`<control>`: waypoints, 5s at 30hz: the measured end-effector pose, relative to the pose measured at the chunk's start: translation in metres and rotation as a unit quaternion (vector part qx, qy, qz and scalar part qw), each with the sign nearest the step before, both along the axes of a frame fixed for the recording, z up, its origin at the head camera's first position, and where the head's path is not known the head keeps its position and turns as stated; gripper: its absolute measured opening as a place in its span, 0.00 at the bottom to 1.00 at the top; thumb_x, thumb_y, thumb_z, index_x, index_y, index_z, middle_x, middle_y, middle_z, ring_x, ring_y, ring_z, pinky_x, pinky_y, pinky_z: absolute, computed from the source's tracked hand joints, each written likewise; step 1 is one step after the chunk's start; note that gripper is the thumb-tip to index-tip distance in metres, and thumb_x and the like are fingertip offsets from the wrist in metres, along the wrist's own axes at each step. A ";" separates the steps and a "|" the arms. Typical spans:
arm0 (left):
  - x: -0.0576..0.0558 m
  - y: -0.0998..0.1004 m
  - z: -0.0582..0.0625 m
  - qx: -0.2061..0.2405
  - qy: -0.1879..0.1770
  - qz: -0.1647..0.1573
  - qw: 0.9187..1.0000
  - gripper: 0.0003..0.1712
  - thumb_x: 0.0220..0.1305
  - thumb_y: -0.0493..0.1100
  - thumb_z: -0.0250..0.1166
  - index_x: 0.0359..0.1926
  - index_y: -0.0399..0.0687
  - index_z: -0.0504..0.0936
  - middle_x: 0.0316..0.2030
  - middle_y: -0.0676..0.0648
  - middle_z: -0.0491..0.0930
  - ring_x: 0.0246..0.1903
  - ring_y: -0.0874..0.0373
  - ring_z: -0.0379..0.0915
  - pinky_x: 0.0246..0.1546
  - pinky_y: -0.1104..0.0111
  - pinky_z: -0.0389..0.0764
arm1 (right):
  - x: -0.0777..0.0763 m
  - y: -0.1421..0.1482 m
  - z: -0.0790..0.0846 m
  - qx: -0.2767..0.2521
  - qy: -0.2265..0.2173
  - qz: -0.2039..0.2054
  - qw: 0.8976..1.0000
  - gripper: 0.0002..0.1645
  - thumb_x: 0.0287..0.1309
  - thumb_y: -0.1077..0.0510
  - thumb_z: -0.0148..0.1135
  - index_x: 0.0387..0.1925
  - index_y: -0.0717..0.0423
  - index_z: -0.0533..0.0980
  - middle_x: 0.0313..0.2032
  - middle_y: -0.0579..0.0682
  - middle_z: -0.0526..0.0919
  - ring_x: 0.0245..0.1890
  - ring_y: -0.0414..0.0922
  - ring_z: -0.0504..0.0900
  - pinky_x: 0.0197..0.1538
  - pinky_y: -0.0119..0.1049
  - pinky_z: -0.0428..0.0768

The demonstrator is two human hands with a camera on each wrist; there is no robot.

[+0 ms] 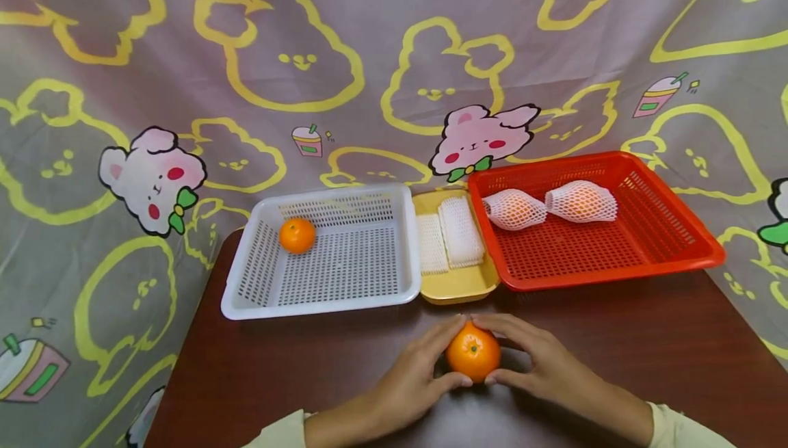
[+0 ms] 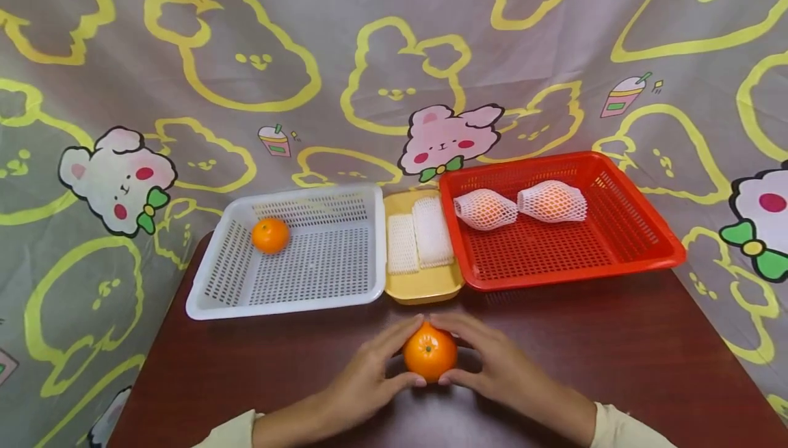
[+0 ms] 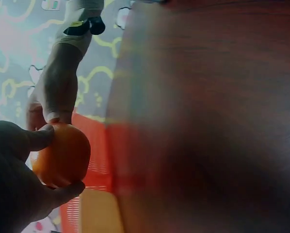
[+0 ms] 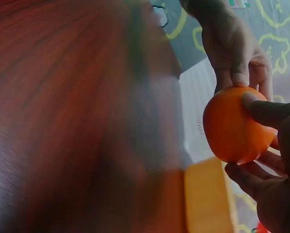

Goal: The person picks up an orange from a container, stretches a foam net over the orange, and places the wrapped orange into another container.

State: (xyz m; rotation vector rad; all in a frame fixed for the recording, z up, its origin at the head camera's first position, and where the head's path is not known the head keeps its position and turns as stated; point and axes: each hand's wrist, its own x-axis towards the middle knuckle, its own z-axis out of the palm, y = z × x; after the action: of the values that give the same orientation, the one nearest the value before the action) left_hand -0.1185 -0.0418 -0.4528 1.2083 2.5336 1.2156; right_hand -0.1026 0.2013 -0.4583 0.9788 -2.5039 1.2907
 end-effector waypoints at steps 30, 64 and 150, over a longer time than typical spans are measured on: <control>-0.025 0.013 -0.051 -0.018 -0.116 0.047 0.992 0.46 0.56 0.45 0.70 0.72 0.53 0.58 0.67 0.49 0.66 0.65 0.58 0.63 0.66 0.64 0.66 | -0.015 -0.009 -0.020 0.197 0.034 -0.085 0.976 0.42 0.46 0.48 0.75 0.63 0.54 0.70 0.59 0.47 0.75 0.58 0.44 0.74 0.55 0.45 0.78; -0.033 0.015 -0.046 -0.059 -0.090 0.054 0.993 0.44 0.52 0.46 0.74 0.67 0.48 0.63 0.60 0.49 0.70 0.61 0.60 0.66 0.65 0.66 0.67 | -0.206 -0.100 0.025 0.340 -0.238 -0.139 0.899 0.09 0.57 0.65 0.44 0.30 0.64 0.72 0.31 0.57 0.74 0.31 0.49 0.70 0.44 0.46 0.77; -0.046 0.024 0.055 0.293 -0.151 0.169 0.929 0.09 0.54 0.30 0.70 0.38 0.35 0.83 0.35 0.39 0.84 0.33 0.53 0.82 0.31 0.65 0.85 | -0.060 -0.014 0.065 -0.060 -0.275 -0.105 0.954 0.31 0.46 0.52 0.76 0.51 0.59 0.77 0.41 0.53 0.84 0.38 0.48 0.80 0.37 0.33 0.81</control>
State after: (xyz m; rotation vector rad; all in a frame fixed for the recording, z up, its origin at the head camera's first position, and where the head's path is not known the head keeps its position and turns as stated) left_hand -0.1643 -0.0183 -0.3980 0.5703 2.2674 2.1567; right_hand -0.1626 0.1870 -0.3934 0.3371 -2.7617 1.8109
